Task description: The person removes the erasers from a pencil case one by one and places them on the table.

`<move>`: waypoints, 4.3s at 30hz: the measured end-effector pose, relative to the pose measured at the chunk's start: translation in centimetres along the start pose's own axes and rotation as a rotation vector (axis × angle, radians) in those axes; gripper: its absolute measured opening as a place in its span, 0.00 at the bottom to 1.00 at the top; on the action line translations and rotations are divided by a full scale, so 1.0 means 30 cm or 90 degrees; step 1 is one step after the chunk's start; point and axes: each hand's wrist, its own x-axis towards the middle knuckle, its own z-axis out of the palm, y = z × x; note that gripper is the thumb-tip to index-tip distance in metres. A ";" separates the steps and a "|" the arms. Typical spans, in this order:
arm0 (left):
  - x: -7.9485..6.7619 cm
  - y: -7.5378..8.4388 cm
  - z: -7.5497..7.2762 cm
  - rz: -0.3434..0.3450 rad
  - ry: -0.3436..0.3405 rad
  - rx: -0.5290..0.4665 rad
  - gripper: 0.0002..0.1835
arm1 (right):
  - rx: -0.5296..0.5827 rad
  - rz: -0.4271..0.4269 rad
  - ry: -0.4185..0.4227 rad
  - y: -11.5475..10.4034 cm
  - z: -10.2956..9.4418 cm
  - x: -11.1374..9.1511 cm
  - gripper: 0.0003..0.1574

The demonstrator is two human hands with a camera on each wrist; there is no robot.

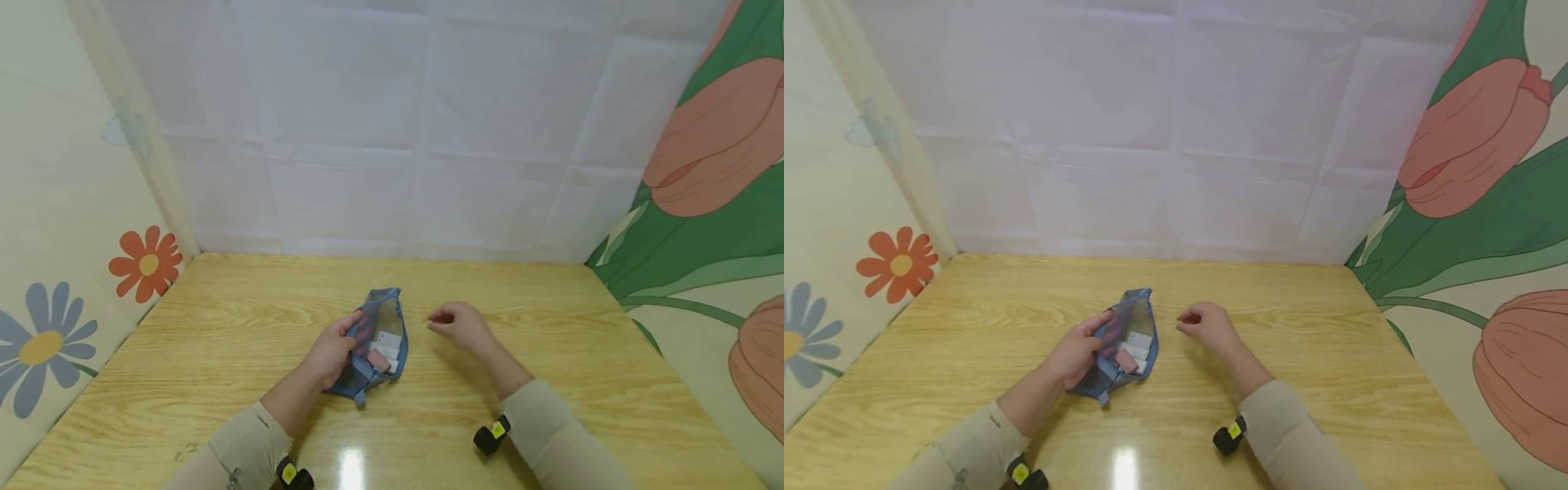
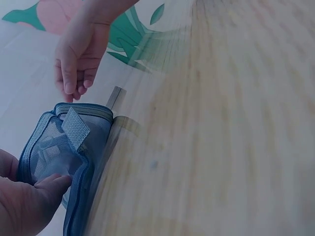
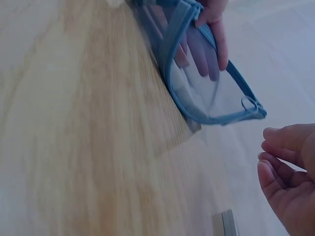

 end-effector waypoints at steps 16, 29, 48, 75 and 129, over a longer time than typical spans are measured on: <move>0.002 0.001 0.002 -0.009 0.003 0.000 0.35 | 0.051 -0.069 -0.118 -0.094 0.125 -0.028 0.09; -0.004 0.003 0.000 -0.008 -0.001 0.002 0.36 | 0.011 -0.111 -0.177 -0.108 0.193 -0.048 0.12; -0.001 -0.002 0.002 0.008 -0.013 -0.008 0.36 | -0.005 -0.070 -0.150 -0.102 0.194 -0.040 0.10; 0.001 -0.002 0.005 0.000 0.001 -0.017 0.37 | 0.002 -0.027 -0.106 -0.076 0.134 -0.023 0.08; 0.002 -0.010 0.006 0.017 -0.007 0.000 0.36 | -0.062 0.119 0.034 0.155 -0.054 -0.046 0.06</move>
